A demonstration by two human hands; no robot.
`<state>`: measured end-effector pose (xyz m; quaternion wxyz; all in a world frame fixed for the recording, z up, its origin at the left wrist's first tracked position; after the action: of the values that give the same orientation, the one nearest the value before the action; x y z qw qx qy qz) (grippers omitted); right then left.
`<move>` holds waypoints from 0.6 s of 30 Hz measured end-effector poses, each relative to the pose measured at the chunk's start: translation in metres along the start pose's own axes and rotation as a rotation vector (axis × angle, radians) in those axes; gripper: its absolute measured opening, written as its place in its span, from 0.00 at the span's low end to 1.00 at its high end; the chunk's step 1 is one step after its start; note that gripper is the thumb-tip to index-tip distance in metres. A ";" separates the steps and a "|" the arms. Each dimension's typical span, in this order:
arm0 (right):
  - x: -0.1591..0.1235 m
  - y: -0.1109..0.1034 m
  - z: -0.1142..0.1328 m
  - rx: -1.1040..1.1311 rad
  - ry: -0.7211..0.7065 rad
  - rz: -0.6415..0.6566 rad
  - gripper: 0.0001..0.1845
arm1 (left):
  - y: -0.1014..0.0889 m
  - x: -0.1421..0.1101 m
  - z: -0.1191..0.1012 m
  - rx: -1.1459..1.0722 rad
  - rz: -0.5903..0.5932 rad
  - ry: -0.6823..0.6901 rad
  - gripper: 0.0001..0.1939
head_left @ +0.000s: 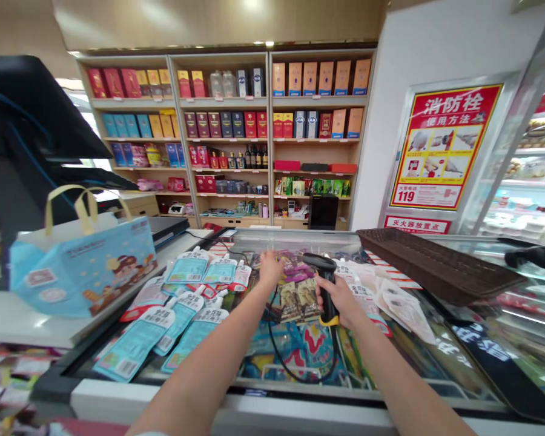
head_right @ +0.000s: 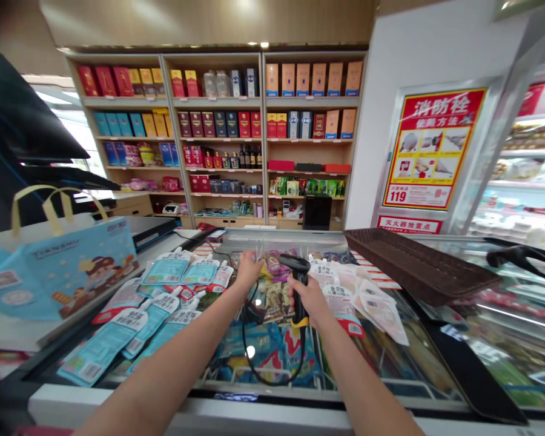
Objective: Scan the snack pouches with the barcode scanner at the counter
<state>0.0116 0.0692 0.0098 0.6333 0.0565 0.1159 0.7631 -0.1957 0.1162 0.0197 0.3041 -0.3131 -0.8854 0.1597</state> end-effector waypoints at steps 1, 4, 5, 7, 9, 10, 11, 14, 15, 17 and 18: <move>0.001 0.011 -0.002 -0.012 0.011 0.025 0.18 | -0.017 0.012 0.011 0.082 0.001 0.000 0.20; 0.004 0.046 -0.010 -0.028 0.028 0.104 0.19 | -0.064 0.041 0.049 0.313 -0.002 -0.076 0.25; 0.005 0.058 -0.013 -0.029 0.031 0.122 0.19 | -0.077 0.048 0.063 0.382 0.003 -0.115 0.26; 0.008 0.079 -0.019 -0.041 0.042 0.157 0.20 | -0.094 0.057 0.084 0.523 0.039 -0.159 0.27; 0.011 0.098 -0.026 -0.067 0.069 0.181 0.20 | -0.102 0.061 0.098 0.658 0.085 -0.138 0.28; 0.011 0.106 -0.029 -0.075 0.083 0.188 0.20 | -0.103 0.061 0.101 0.714 0.098 -0.117 0.30; 0.012 0.111 -0.032 -0.075 0.092 0.186 0.19 | -0.104 0.061 0.103 0.759 0.105 -0.103 0.32; 0.013 0.118 -0.038 -0.047 0.099 0.170 0.17 | -0.103 0.058 0.102 0.808 0.109 -0.087 0.38; 0.013 0.118 -0.039 -0.042 0.097 0.168 0.17 | -0.102 0.057 0.101 0.799 0.107 -0.086 0.38; 0.013 0.113 -0.043 -0.067 0.105 0.160 0.16 | -0.104 0.057 0.101 0.758 0.081 -0.096 0.39; 0.014 0.110 -0.046 -0.087 0.114 0.151 0.16 | -0.106 0.059 0.102 0.726 0.057 -0.108 0.39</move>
<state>-0.1062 0.0591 -0.0080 0.5681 -0.0058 0.1138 0.8150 -0.3459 0.0659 0.0175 0.3437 -0.2002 -0.7767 0.4883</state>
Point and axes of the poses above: each hand's wrist, its own x-axis towards the middle knuckle, its own y-axis out of the palm, z = x × y, the point moved 5 cm from there along x, towards the middle knuckle, and after that the axes turned 9 degrees about -z, right-handed, at the moved point
